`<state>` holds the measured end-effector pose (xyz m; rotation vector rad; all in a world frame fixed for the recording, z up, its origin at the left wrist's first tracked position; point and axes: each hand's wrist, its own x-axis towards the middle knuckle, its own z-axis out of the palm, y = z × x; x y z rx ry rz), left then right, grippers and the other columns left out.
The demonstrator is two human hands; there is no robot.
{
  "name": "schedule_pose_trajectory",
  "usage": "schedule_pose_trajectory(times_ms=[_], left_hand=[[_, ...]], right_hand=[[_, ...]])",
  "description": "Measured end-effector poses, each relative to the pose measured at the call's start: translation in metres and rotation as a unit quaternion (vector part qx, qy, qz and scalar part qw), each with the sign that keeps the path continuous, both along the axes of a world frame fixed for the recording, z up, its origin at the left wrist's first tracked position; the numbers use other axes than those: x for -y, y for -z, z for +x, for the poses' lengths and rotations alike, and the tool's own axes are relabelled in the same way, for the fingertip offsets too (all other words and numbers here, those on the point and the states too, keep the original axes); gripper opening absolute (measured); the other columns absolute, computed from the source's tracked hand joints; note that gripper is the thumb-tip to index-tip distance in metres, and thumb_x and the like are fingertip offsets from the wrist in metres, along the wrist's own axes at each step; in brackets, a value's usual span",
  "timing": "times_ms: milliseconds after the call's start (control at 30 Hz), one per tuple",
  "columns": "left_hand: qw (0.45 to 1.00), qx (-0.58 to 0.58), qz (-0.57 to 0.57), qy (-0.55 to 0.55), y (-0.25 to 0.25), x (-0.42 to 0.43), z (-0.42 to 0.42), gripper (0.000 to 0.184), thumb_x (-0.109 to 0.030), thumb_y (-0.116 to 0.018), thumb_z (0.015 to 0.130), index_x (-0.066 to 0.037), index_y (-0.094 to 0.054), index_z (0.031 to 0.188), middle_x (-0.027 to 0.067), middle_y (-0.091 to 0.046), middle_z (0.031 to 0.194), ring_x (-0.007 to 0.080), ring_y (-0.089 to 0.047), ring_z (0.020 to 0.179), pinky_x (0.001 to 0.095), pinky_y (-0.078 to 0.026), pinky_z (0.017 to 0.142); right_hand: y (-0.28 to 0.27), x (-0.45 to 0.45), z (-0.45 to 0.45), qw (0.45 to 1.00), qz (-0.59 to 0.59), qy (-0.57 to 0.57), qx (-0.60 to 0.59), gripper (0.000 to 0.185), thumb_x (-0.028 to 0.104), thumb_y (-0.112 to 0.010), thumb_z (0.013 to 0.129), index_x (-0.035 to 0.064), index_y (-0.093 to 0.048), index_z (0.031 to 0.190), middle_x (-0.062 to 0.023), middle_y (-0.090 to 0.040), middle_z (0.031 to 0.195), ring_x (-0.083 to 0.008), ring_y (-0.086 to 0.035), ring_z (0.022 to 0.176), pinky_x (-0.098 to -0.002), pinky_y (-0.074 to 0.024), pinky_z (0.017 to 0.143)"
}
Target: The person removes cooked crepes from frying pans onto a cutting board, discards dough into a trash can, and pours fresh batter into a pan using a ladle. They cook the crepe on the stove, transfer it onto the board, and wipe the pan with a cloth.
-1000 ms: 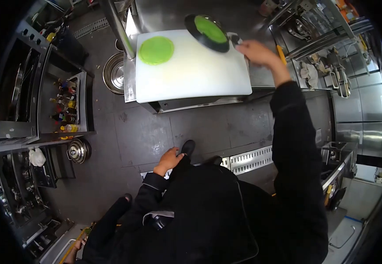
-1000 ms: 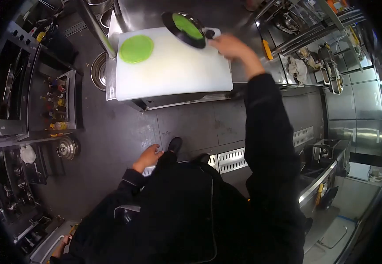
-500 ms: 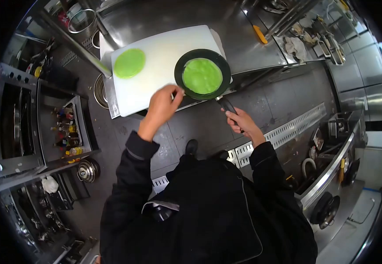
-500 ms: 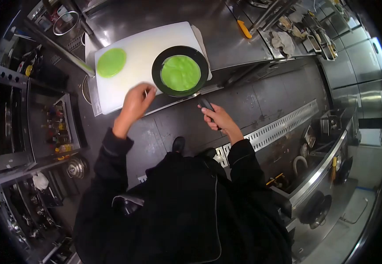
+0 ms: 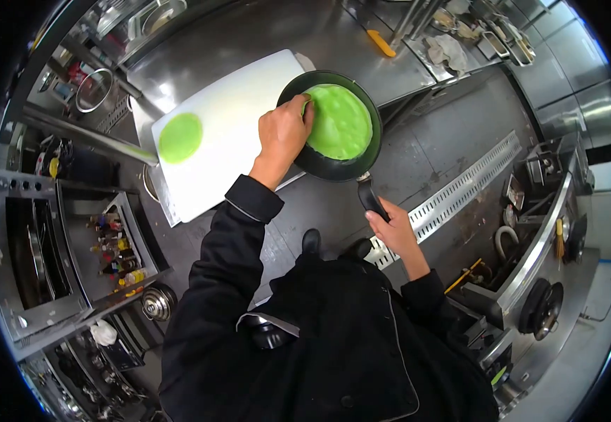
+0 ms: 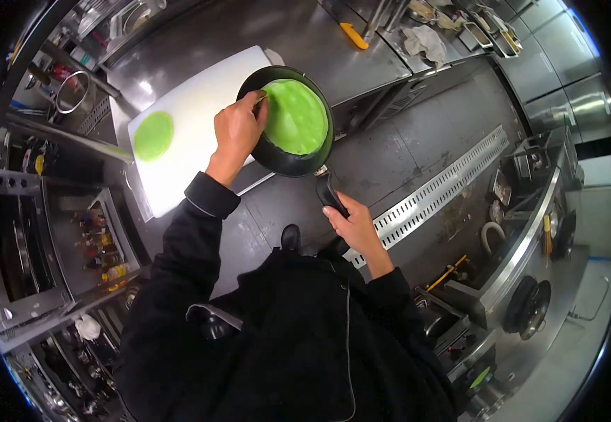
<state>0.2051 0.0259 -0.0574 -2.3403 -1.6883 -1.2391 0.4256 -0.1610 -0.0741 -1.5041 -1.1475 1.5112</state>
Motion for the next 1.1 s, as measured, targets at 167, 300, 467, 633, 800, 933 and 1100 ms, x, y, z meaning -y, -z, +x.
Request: schedule_pose_trajectory(times_ms=[167,300,467,633,800,933,1100], left_hand=[[0.998,0.008,0.038,0.04,-0.014,-0.011,0.026,0.012,-0.017,-0.066,0.082,-0.011,-0.067,0.092,0.0082,-0.066,0.068,0.0271,-0.063,0.057,0.036,-0.049,0.052],[0.992,0.007,0.093,0.088,-0.018,-0.018,0.041,0.011,-0.017,-0.067,0.081,-0.012,-0.068,0.091,0.0065,-0.066,0.069,0.0249,-0.063,0.056,0.0339,-0.049,0.049],[0.986,0.007,0.128,0.106,-0.018,-0.028,0.054,0.009,-0.017,-0.068,0.08,-0.012,-0.068,0.088,0.0047,-0.065,0.068,0.0231,-0.062,0.055,0.0325,-0.047,0.046],[0.985,-0.013,0.135,0.106,-0.019,-0.031,0.058,0.009,-0.019,-0.066,0.081,-0.012,-0.064,0.084,0.0032,-0.065,0.068,0.0235,-0.063,0.055,0.0335,-0.049,0.048],[0.985,-0.025,0.138,0.102,-0.021,-0.033,0.056,0.009,-0.018,-0.067,0.079,-0.01,-0.063,0.081,0.0033,-0.064,0.066,0.0228,-0.062,0.055,0.0331,-0.049,0.048],[0.981,-0.033,0.159,0.105,-0.026,-0.03,0.05,0.01,-0.017,-0.068,0.077,-0.01,-0.062,0.08,0.0027,-0.063,0.064,0.022,-0.062,0.054,0.0325,-0.049,0.048],[0.968,-0.04,0.187,0.159,-0.033,-0.026,0.04,0.009,-0.015,-0.069,0.075,-0.01,-0.064,0.081,0.0023,-0.063,0.065,0.0202,-0.062,0.054,0.0311,-0.049,0.048]], right_hand=[[-0.011,0.014,0.006,0.999,0.004,0.05,-0.001,0.031,0.01,-0.061,0.09,0.0024,-0.058,0.119,0.0048,-0.047,0.063,-0.0025,-0.042,0.053,-0.019,-0.035,0.047],[-0.008,0.019,0.007,0.998,0.028,0.062,0.002,0.023,0.006,-0.058,0.091,0.0012,-0.058,0.113,0.0046,-0.045,0.061,-0.0016,-0.038,0.048,-0.0185,-0.0306,0.043],[-0.01,0.022,0.006,0.996,0.032,0.078,0.0,0.021,0.007,-0.058,0.091,0.0009,-0.058,0.111,0.0047,-0.045,0.061,-0.0017,-0.038,0.049,-0.0185,-0.0309,0.044],[-0.009,0.023,0.008,0.997,0.038,0.067,0.001,0.021,0.007,-0.058,0.091,0.001,-0.058,0.111,0.0047,-0.045,0.061,-0.0016,-0.038,0.049,-0.0185,-0.031,0.044],[-0.01,0.025,0.008,0.998,0.026,0.051,-0.01,0.031,0.01,-0.061,0.09,0.0012,-0.057,0.119,0.0044,-0.048,0.063,-0.002,-0.042,0.052,-0.0187,-0.0347,0.047],[-0.017,0.024,0.001,0.998,0.026,0.048,-0.019,0.028,0.009,-0.06,0.09,0.0011,-0.057,0.117,0.0045,-0.046,0.062,-0.0019,-0.039,0.05,-0.0187,-0.0317,0.045],[-0.018,0.022,-0.005,0.997,0.008,0.058,-0.055,0.026,0.007,-0.058,0.091,0.001,-0.056,0.116,0.0042,-0.044,0.061,-0.0019,-0.036,0.048,-0.0186,-0.0283,0.042]])
